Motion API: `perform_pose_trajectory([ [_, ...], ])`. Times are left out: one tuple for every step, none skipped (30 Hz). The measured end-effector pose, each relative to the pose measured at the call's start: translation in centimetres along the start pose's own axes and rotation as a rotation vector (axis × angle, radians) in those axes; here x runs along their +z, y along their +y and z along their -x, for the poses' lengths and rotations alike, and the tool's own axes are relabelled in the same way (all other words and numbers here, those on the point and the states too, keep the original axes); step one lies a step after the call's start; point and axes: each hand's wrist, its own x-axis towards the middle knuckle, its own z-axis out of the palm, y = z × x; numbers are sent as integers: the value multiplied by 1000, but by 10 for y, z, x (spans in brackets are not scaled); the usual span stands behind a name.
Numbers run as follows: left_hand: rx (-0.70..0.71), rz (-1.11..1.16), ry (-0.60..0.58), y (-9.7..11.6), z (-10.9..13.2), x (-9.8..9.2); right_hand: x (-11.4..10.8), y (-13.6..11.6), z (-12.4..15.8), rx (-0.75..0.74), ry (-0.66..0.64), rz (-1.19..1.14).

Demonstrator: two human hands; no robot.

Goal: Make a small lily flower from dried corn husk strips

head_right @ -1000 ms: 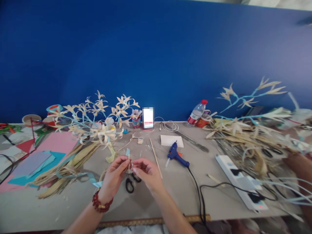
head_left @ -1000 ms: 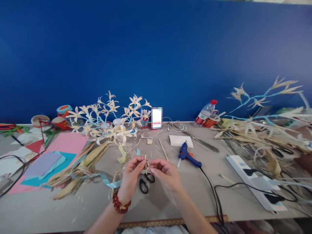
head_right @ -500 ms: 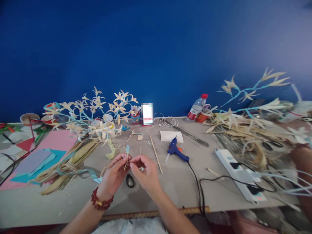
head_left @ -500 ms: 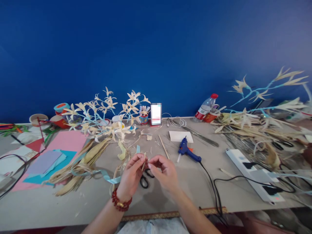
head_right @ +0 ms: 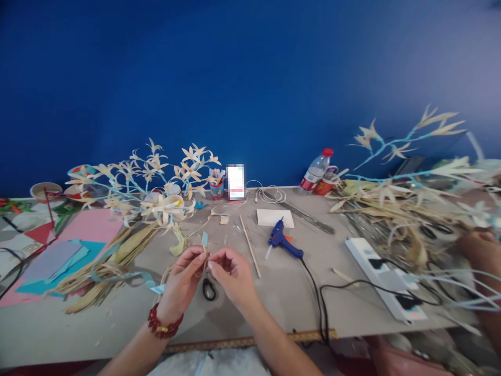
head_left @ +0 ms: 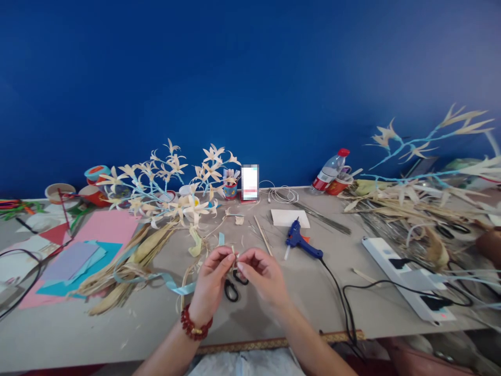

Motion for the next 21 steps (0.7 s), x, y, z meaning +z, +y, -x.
perform_pose_trajectory([
  [10, -7, 2, 0, 0, 0, 0, 0, 0, 8, -5, -19],
  [18, -12, 1, 0, 0, 0, 0, 0, 0, 15, -12, -34],
  [23, -16, -2, 0, 0, 0, 0, -1, 0, 19, -15, -45],
  [27, -19, -5, 1, 0, 0, 1, -1, 0, 21, -18, -50],
  [30, -25, -9, 1, 0, 0, 1, -2, 1, 22, -19, -50],
  [37, -34, -11, 1, 1, 0, 1, -3, 1, 23, -20, -46],
  [49, -50, -12, 1, 1, -1, 1, -4, 1, 21, -21, -42],
  [64, -74, -12, 1, 1, -1, 1, -5, 1, 19, -26, -36],
  [84, -104, -13, 0, 1, -2, 1, -6, 2, 18, -28, -32],
  [104, -139, -15, 0, 1, -3, 1, -7, 2, 19, -31, -28],
  [125, -173, -17, 0, 1, -4, 1, -7, 2, 20, -32, -25],
  [143, -204, -20, 0, 1, -5, 1, -8, 2, 22, -35, -22],
  [157, -231, -24, 0, 1, -6, 0, -8, 2, 26, -36, -20],
  [170, -252, -26, 0, 1, -6, 0, -8, 2, 30, -38, -18],
  [182, -269, -26, 0, 1, -7, 0, -8, 2, 34, -40, -17],
  [193, -285, -24, -1, 1, -7, 0, -8, 2, 38, -45, -18],
  [207, -301, -22, -1, 1, -8, 0, -8, 2, 40, -47, -20],
  [221, -317, -19, -2, 1, -8, 0, -8, 3, 42, -49, -24],
  [238, -332, -13, -2, 1, -8, 0, -8, 3, 44, -50, -29],
  [254, -346, -7, -3, 0, -8, 0, -9, 4, 46, -51, -35],
  [268, -360, -1, -3, 0, -8, 0, -9, 4, 47, -50, -40],
])
